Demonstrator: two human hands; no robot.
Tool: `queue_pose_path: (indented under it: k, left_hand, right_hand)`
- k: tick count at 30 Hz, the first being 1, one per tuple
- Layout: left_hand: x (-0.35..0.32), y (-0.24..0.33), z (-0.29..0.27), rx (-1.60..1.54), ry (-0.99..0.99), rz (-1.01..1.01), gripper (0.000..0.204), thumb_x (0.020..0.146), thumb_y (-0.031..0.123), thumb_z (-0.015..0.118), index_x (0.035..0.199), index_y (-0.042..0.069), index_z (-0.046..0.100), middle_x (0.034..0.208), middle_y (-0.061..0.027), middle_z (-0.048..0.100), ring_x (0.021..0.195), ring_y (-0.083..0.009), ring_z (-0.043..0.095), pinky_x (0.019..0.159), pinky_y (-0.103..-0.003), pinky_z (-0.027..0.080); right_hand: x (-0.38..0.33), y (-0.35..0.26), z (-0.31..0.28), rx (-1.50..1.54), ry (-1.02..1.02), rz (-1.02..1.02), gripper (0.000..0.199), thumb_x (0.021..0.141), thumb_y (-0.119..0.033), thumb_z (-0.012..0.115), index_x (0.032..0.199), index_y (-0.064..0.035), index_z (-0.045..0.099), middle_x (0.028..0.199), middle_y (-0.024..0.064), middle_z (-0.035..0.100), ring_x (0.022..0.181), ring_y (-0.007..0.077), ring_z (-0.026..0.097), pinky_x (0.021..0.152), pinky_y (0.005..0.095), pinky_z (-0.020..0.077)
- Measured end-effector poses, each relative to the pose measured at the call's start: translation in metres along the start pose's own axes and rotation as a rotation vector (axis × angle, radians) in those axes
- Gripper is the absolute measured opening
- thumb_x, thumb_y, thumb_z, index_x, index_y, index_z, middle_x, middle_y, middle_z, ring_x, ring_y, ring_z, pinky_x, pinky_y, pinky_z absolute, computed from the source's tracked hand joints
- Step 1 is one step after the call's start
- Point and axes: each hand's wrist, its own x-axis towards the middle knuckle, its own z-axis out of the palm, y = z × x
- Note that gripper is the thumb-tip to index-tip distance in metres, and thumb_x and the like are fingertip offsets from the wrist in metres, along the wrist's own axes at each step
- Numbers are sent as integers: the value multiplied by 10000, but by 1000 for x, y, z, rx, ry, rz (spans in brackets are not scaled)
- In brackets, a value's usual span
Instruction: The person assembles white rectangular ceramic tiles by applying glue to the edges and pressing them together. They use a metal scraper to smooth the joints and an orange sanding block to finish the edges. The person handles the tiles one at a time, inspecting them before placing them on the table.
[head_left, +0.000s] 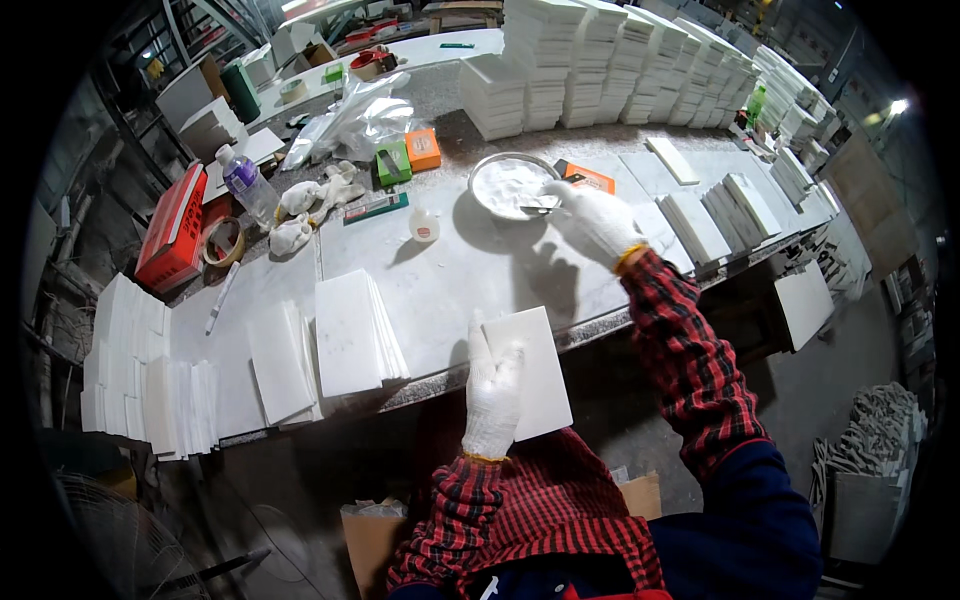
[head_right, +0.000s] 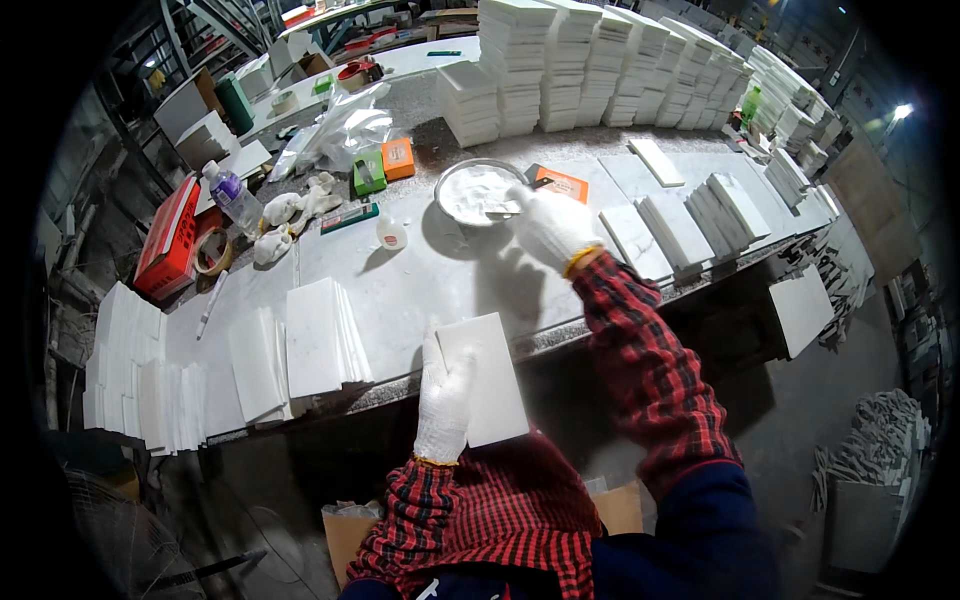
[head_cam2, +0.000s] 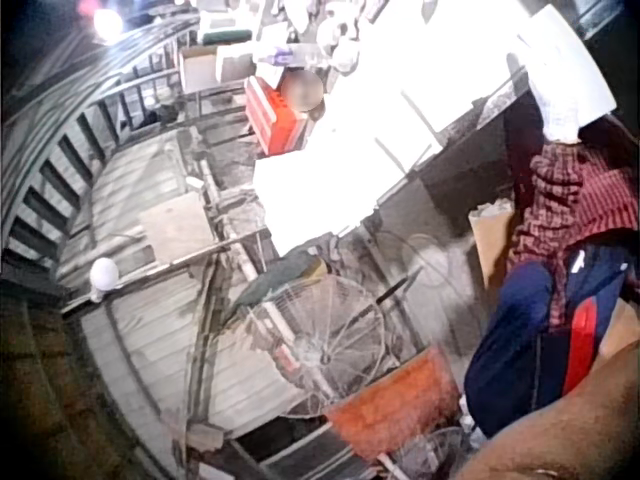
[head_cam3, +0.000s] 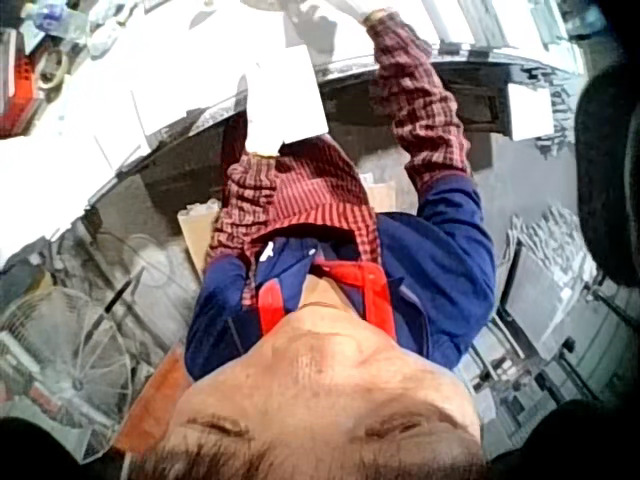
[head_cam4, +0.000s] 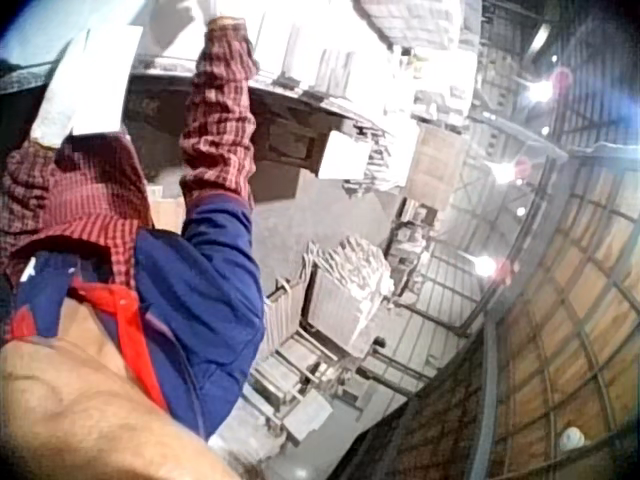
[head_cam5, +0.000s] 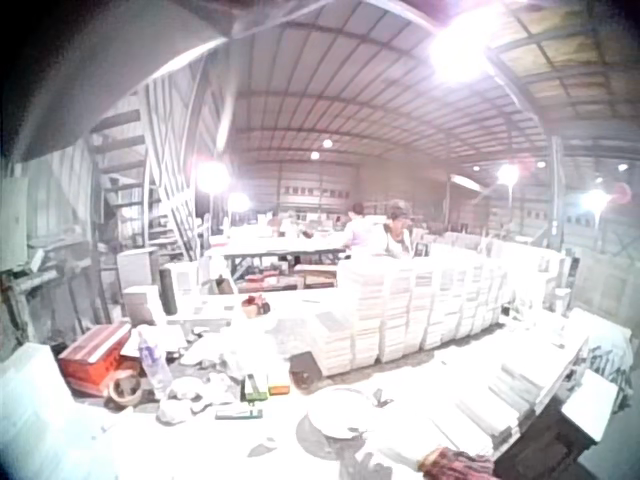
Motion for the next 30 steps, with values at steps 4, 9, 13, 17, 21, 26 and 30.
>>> queue_pose_path:
  k: [4,9,13,17,21,26,30]
  left_hand:
    - [9,3,-3,-133,-40,-116,562,1034,128,532,1539,27,306,1241,-134,603,1037,-190,633,853,-314,560]
    - [16,1,6,-255,-33,-146,409,1031,129,546,1403,5,430,1149,-121,622,990,-183,640,806,-310,568]
    - [23,-6,9,-115,-52,-91,413,1028,123,556,1403,-1,439,1169,-122,622,1010,-184,639,826,-311,560]
    - [36,-14,18,52,-143,-53,478,1033,126,550,1472,0,409,1193,-116,629,1035,-182,636,861,-305,550]
    - [55,-27,28,361,-254,56,546,1022,134,559,1515,4,364,1225,-148,628,1054,-202,629,875,-320,537]
    - [82,-28,51,602,-392,207,662,943,140,619,1537,29,352,1376,-293,566,1220,-395,609,1019,-397,480]
    - [92,-7,82,771,-626,336,603,939,151,605,1505,56,417,1330,-280,602,1211,-421,608,1025,-413,481]
  right_hand:
    - [-3,53,-18,-6,29,239,402,934,-312,589,1299,-152,641,1104,201,722,1058,382,682,918,470,544]
    - [6,120,6,79,68,287,586,866,-328,626,1412,-121,573,1227,231,680,1139,390,653,989,467,520]
    - [27,127,26,-34,86,179,648,813,-314,689,1408,-92,557,1304,225,639,1172,387,632,1003,453,509]
    - [44,124,45,-124,34,20,710,817,-362,735,1442,-122,500,1333,191,598,1228,384,584,1007,462,499]
    - [33,117,27,-70,-8,127,710,832,-449,738,1422,-122,518,1188,228,664,1134,412,624,964,470,510]
    - [-81,125,25,274,458,288,778,833,-506,720,1442,-67,516,1058,224,693,957,361,692,856,437,537]
    - [-215,71,19,1466,485,638,627,974,-261,612,1505,16,425,1195,42,608,995,98,576,857,255,474]
